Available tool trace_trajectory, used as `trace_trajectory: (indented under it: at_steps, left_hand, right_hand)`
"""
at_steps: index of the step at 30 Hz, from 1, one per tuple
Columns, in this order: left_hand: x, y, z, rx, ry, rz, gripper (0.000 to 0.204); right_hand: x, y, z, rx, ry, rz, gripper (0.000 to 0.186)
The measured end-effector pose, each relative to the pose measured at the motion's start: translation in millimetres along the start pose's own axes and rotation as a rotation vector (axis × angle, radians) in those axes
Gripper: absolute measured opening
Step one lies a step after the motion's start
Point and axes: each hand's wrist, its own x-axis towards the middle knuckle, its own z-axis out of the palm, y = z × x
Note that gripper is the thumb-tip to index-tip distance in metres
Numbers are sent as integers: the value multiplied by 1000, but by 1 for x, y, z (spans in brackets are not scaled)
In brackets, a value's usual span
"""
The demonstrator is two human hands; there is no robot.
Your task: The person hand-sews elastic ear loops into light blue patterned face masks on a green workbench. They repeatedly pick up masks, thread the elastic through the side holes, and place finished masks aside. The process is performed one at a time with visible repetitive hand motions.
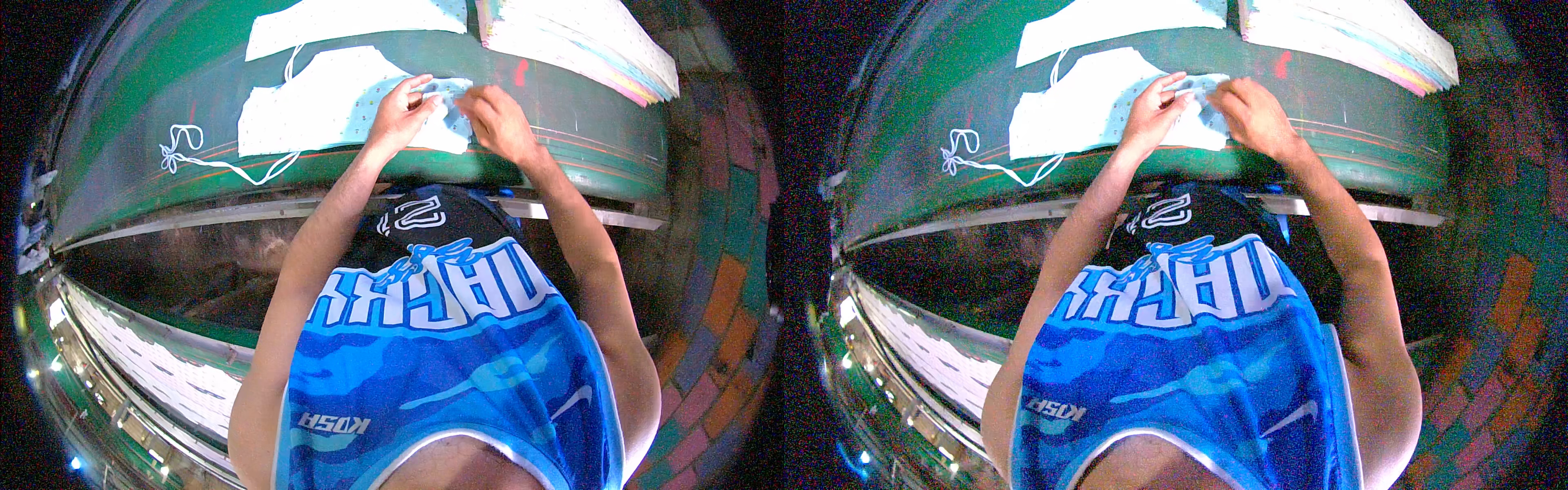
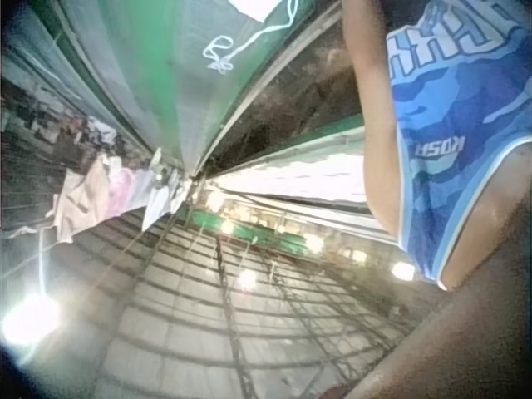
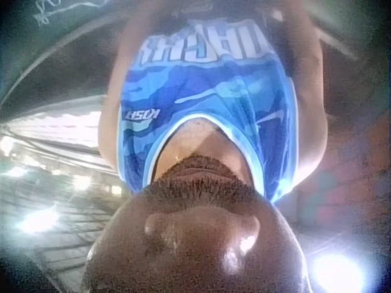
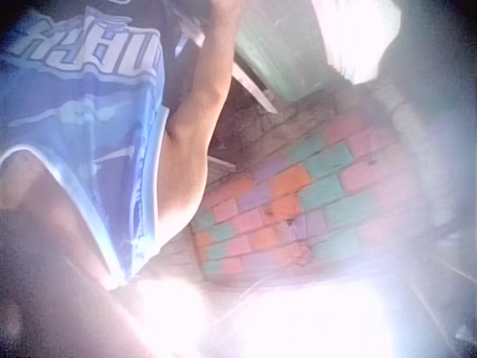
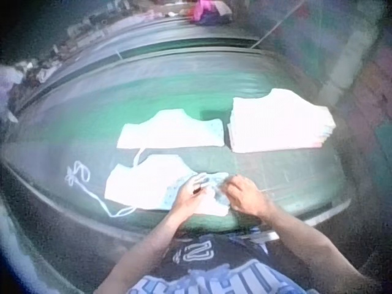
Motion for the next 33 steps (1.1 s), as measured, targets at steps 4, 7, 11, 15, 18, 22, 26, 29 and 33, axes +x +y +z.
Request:
trace_trajectory:
  at_steps: [4, 7, 11, 15, 18, 22, 26, 29, 33]
  left_hand:
    - [1, 6, 0, -40, -15, -49, 48]
    - [-3, 10, 1, 12, -28, -30, 46]
    - [-5, 16, 5, 83, -47, -49, 44]
    - [-4, 14, 4, 82, -63, -13, 44]
    - [-4, 14, 3, 138, -64, 8, 43]
    - [-4, 12, 3, 124, -68, 2, 43]
    - [-4, 12, 5, 136, -74, 12, 43]
    - [-5, 9, 6, 126, -85, 53, 43]
    - [-4, -1, 4, 84, -136, 38, 43]
  right_hand:
    - [-27, -11, -4, 82, -203, -47, 36]
    - [-32, -13, 0, 95, -216, -23, 40]
    - [-29, -13, 0, 157, -199, 11, 32]
    - [-24, -16, -1, 172, -149, 63, 22]
    - [-23, -16, 1, 174, -149, 90, 16]
    - [-17, -8, -5, 169, -252, 29, 16]
    - [-5, -3, -18, 165, -280, -102, 16]
    - [0, -3, -25, 181, -303, -106, 21]
    - [11, -11, -34, 159, -296, -25, 27]
